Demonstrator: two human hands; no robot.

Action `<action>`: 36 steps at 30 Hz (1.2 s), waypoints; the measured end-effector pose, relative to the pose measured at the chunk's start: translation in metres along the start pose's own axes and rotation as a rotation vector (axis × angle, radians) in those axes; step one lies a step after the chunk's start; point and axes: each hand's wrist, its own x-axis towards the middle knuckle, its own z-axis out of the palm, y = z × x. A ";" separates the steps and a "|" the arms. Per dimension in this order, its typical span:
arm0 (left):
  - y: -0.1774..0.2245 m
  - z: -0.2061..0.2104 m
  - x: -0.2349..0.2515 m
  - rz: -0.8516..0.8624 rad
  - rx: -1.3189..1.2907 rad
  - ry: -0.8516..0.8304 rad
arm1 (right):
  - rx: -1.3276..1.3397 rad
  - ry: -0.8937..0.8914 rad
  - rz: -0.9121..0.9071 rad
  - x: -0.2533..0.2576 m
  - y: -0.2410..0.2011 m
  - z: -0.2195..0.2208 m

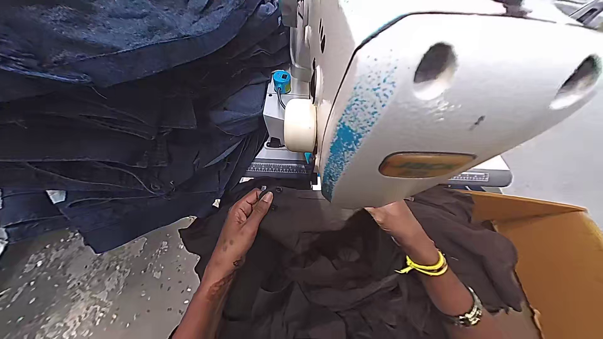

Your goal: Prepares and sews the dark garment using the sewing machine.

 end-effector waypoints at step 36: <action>0.025 -0.013 -0.034 0.441 -0.115 -0.752 | -0.840 0.295 -0.719 0.013 -0.011 -0.033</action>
